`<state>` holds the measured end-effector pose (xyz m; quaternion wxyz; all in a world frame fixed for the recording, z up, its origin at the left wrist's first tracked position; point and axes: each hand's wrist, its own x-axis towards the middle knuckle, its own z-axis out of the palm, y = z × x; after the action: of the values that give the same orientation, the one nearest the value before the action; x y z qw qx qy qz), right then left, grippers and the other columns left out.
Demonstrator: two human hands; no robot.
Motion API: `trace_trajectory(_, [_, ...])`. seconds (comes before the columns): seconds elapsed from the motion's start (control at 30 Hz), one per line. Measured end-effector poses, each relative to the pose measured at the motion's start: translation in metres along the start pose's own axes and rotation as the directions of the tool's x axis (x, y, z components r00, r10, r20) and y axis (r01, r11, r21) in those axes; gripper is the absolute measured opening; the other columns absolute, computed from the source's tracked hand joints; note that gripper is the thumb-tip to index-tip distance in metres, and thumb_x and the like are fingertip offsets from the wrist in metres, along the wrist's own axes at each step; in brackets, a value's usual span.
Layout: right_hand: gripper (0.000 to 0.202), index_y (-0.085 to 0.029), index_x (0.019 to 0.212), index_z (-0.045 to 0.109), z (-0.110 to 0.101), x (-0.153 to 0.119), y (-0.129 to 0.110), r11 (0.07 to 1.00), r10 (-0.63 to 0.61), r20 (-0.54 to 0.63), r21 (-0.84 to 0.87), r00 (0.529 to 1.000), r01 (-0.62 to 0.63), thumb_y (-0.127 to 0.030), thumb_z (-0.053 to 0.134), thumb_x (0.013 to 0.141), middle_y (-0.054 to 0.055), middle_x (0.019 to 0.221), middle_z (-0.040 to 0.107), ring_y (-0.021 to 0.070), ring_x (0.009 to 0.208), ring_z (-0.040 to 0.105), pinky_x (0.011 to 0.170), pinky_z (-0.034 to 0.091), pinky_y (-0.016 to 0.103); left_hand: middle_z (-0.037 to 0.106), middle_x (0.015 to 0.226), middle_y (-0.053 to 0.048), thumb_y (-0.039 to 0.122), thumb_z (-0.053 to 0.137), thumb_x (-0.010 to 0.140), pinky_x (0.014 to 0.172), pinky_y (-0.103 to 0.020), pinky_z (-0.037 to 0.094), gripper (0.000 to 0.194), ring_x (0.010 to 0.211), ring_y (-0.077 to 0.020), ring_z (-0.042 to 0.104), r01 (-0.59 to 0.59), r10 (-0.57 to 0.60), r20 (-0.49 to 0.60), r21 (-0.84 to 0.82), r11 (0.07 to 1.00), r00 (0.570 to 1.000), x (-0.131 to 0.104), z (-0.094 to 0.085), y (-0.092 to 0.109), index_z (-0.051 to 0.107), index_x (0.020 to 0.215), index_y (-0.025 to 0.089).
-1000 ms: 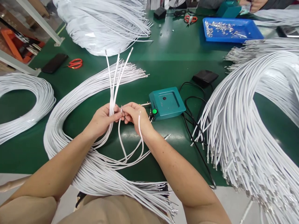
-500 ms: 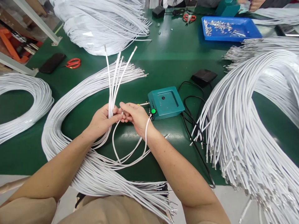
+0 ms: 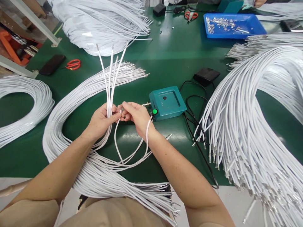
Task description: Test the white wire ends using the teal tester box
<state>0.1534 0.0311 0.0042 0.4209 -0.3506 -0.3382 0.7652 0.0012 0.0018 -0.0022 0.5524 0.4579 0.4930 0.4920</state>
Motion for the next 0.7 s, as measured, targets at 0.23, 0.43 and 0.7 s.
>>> trace_trajectory(0.23, [0.016,-0.016,0.08,0.069,0.0,-0.001,0.0,0.93,-0.194,-0.046,-0.327,0.98,0.169,-0.03,0.071,0.074,-0.001,0.068,0.065,0.0107,0.061,0.057,0.064,0.047,0.027,0.063,0.079,0.002,0.032,0.074,0.078,0.069,-0.024,0.051,0.048,0.072,-0.0123,0.064,-0.044,0.039,0.061,0.073,0.996,0.997,0.0,-0.002,0.0,0.058,0.122,0.022])
trace_trajectory(0.43, [0.022,-0.018,0.074,0.06,-0.005,-0.002,0.008,0.318,-0.563,0.163,-0.862,0.81,0.394,-0.024,0.049,0.091,0.002,0.076,0.06,0.0131,0.07,0.054,0.069,0.042,0.028,0.061,0.08,0.001,0.027,0.076,0.076,0.063,-0.02,0.047,0.039,0.068,-0.0096,0.06,0.099,-0.092,0.078,-0.094,0.991,0.993,0.0,-0.003,0.0,0.066,0.113,0.021])
trace_trajectory(0.7, [0.032,-0.018,0.079,0.058,-0.008,0.0,0.006,0.12,-0.543,0.34,-0.874,0.768,0.471,-0.028,0.035,0.099,0.005,0.08,0.06,0.0154,0.077,0.055,0.075,0.042,0.029,0.066,0.078,-0.002,0.022,0.078,0.072,0.057,-0.017,0.044,0.035,0.064,-0.0079,0.06,0.235,-0.216,0.102,-0.252,0.939,0.971,0.005,-0.009,0.007,0.069,0.106,0.016])
